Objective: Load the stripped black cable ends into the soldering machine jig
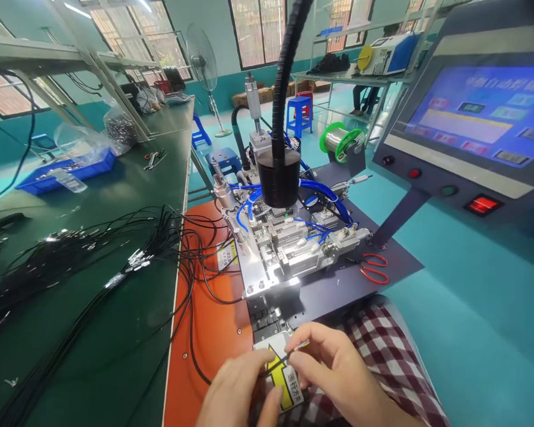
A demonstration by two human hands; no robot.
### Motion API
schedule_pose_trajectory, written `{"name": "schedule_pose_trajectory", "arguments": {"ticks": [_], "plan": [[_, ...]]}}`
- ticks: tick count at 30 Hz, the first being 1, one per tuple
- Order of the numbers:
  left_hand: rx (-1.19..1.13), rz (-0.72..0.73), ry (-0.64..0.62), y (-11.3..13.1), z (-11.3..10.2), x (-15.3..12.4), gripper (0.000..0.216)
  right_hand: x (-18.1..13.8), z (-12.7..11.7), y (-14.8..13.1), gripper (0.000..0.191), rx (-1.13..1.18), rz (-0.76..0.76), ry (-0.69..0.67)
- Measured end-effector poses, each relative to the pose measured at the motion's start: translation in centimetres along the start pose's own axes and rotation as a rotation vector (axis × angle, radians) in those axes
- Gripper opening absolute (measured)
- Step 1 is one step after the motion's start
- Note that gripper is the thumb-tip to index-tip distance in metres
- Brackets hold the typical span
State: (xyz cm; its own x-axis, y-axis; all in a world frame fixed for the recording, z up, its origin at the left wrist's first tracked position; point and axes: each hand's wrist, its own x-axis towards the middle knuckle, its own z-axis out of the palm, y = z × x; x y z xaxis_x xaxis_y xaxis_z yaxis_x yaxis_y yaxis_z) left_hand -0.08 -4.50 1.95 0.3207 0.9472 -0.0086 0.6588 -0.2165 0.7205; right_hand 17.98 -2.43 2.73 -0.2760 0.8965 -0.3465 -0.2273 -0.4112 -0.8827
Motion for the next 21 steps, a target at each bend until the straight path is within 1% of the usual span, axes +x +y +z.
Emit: {"name": "schedule_pose_trajectory", "arguments": {"ticks": [3,4,7,11,16,19,21], "plan": [[-0.330,-0.109,-0.139,2.1,0.1,1.8,0.025,0.2,-0.9,0.8,0.016,-0.030,-0.039,-0.013],[-0.398,-0.124,-0.156,2.5,0.0,2.3,0.024,0.3,-1.3,0.9,0.016,-0.032,-0.056,-0.019],[-0.554,-0.172,-0.135,2.9,-0.2,3.3,0.023,0.5,-2.4,0.6,0.017,0.017,-0.080,-0.012],[-0.762,-0.280,-0.114,2.8,-0.1,3.4,0.026,1.0,-2.4,-0.4,0.024,0.182,-0.053,-0.020],[-0.938,-0.393,-0.117,2.9,0.0,3.0,0.040,1.6,-1.9,0.1,0.027,0.348,0.018,-0.129],[-0.972,-0.441,-0.181,2.6,-0.2,2.9,0.045,1.7,-1.8,0.5,0.029,0.418,0.074,-0.172],[-0.979,-0.448,-0.226,2.3,-0.3,2.9,0.047,1.8,-1.7,0.7,0.031,0.443,0.077,-0.183]]}}
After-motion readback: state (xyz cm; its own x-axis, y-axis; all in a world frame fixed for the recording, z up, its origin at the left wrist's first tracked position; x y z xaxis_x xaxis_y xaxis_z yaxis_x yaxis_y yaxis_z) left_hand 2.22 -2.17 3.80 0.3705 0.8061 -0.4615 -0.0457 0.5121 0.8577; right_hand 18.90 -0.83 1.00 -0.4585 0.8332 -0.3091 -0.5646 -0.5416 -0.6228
